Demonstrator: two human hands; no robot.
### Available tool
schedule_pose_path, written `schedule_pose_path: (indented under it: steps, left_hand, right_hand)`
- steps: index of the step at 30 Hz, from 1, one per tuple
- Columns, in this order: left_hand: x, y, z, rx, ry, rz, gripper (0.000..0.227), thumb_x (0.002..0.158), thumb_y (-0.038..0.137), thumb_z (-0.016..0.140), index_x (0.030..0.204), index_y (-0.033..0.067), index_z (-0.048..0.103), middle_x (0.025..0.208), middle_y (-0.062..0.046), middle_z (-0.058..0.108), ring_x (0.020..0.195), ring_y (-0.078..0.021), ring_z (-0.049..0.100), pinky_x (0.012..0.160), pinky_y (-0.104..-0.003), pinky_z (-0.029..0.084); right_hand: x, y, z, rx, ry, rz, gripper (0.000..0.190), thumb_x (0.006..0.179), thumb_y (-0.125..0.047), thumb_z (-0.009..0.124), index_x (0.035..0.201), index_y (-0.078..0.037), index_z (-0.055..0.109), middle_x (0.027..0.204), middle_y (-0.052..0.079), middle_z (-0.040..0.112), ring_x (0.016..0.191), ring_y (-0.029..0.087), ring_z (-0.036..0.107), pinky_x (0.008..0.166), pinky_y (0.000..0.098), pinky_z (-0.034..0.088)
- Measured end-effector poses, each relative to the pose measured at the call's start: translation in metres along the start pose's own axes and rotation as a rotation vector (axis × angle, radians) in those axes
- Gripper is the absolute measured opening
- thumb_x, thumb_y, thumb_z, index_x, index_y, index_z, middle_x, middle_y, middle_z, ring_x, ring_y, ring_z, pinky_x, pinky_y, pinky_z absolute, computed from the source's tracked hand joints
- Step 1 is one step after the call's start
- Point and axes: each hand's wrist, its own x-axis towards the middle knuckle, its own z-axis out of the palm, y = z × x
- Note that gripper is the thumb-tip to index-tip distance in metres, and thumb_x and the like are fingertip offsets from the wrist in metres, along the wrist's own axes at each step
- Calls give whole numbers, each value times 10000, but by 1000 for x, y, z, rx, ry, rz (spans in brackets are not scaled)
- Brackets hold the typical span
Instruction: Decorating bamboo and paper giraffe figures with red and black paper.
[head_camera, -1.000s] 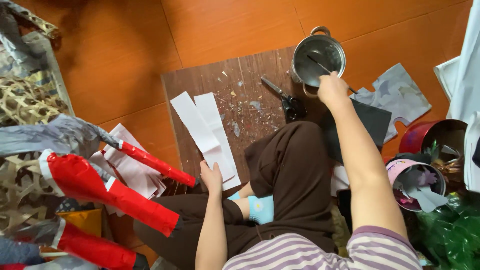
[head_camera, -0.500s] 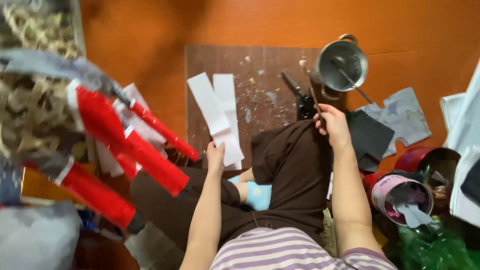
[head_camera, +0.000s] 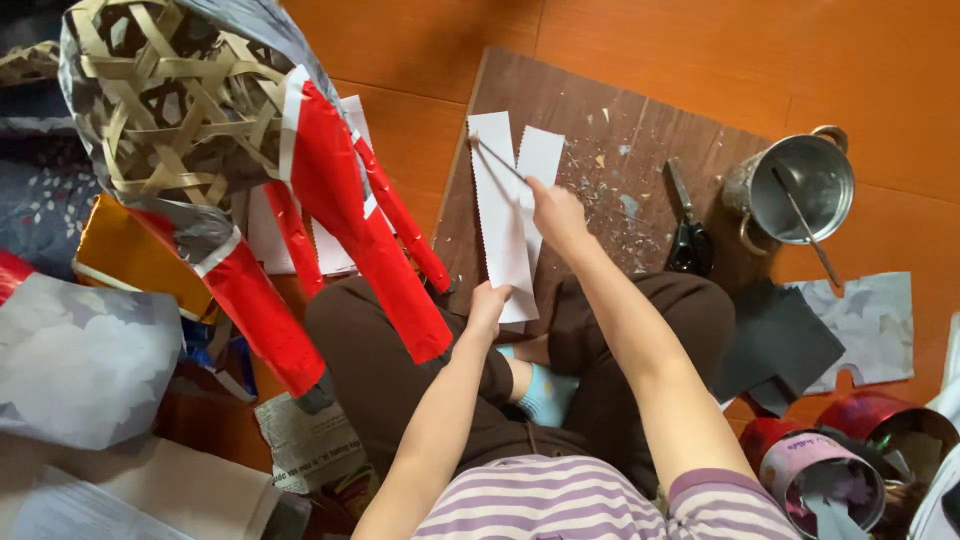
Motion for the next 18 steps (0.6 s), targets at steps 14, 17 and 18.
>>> schedule_pose_path:
  steps: [14,17,18]
  left_hand:
    - [6,-17,1,283,170,52,259,805,73,626,971,-124,661,866,-178,701,794,-243,655,729,-398,519]
    - [11,-16,-1,360,197,82,250,805,85,631,954,-114,657,869,-194,705,800,-255,671,743,-409,526]
    - [12,-15,-1,378,203,89,245,803,90,633,947,-107,661,865,-199,709,796,-258,677,743,-412,528]
  right_hand:
    - [-73,-5,-47,-55,-173,186,390,893,-46,565,1268,-103,653,935,221,696,859,445,679,744,541,544]
    - [-18,9,-25,-99,-52,160,395,889,11,552,1268,-61,633,924,218,682,821,444,684,707,528,550]
    - [4,15,-19,-121,-35,161,325,942,15,542,1249,-43,630,919,214,679,821,429,692,707,515,557]
